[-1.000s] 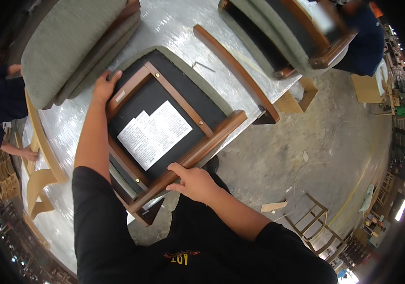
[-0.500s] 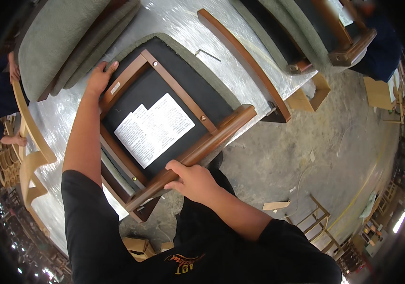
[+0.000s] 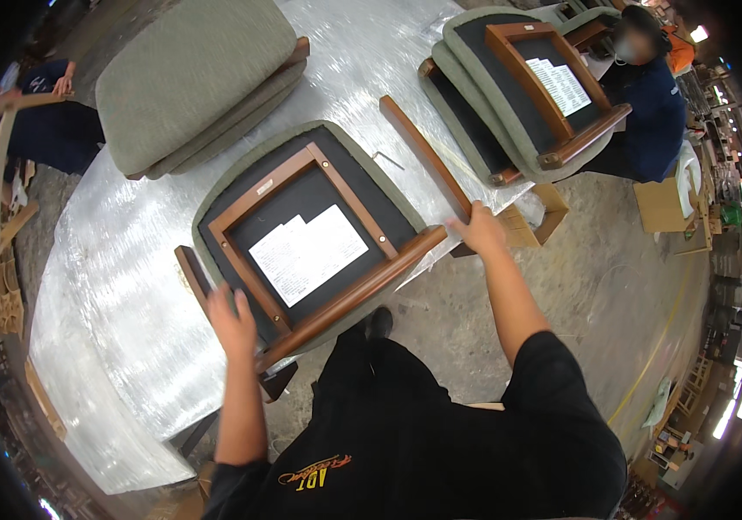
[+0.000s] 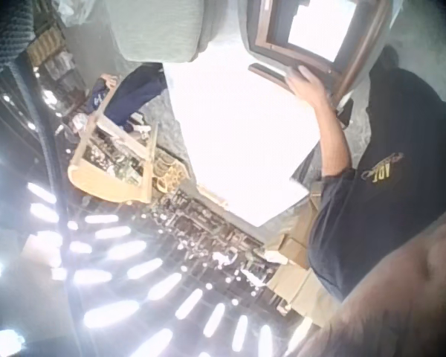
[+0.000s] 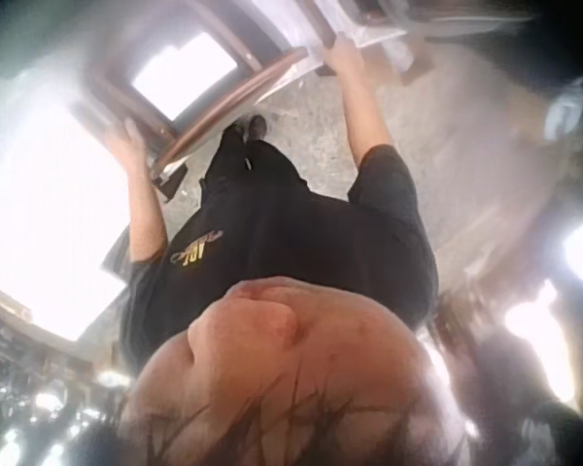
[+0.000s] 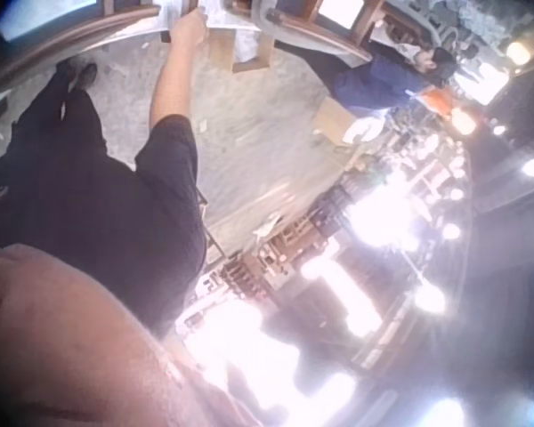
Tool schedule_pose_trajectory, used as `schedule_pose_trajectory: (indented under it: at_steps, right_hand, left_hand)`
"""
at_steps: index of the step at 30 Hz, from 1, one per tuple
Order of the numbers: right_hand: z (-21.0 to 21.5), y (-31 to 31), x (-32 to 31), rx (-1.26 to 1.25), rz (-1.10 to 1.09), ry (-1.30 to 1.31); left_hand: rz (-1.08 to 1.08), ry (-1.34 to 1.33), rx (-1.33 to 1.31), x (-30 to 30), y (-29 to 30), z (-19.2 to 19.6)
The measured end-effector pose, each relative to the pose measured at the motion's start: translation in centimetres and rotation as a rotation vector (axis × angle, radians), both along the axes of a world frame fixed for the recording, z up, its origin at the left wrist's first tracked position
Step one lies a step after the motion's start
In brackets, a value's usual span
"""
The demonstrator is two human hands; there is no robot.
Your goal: The person assembles chairs by attaching wooden legs to upholstered seat frames using an Allen key. They repeatedly flip the seat frames, insert and tighten bolts, and place finished units aside. The process is performed one chair at a time on a plastic-covered work surface.
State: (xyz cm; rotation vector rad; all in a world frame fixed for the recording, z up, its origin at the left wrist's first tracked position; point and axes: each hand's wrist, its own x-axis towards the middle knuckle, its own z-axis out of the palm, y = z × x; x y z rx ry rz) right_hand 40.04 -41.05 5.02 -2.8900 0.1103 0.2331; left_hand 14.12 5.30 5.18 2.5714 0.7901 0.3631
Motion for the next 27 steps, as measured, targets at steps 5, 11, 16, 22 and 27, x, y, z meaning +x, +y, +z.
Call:
schedule_pose_trajectory:
  at_steps: [5,11,16,22,27]
  right_hand:
    - [2.5,-2.3,-0.6,-0.061,0.142,0.031]
    - [19.1,-8.6,-8.6,0.321,0.097,-0.181]
    - [20.8,-9.8,-11.9,0.739,-0.067,-0.217]
    - [5.6,-6.4,-5.2,1.107,-0.021,-0.071]
    - [-2.3,-3.5,-2.0,1.256,-0.087,0.008]
  left_hand:
    - [0.060,0.113,-0.156,-7.0,-5.2,-0.5]
    - [0.075,0.091,-0.085,-6.7,-5.2,-1.1]
    - [0.137,0.045,-0.102,-6.9,-5.8,-1.3]
    - [0.205,0.101,-0.089,-6.5,-6.2,-1.0]
    - [0.534,0.178,-0.104,-7.2,-7.1,-1.7]
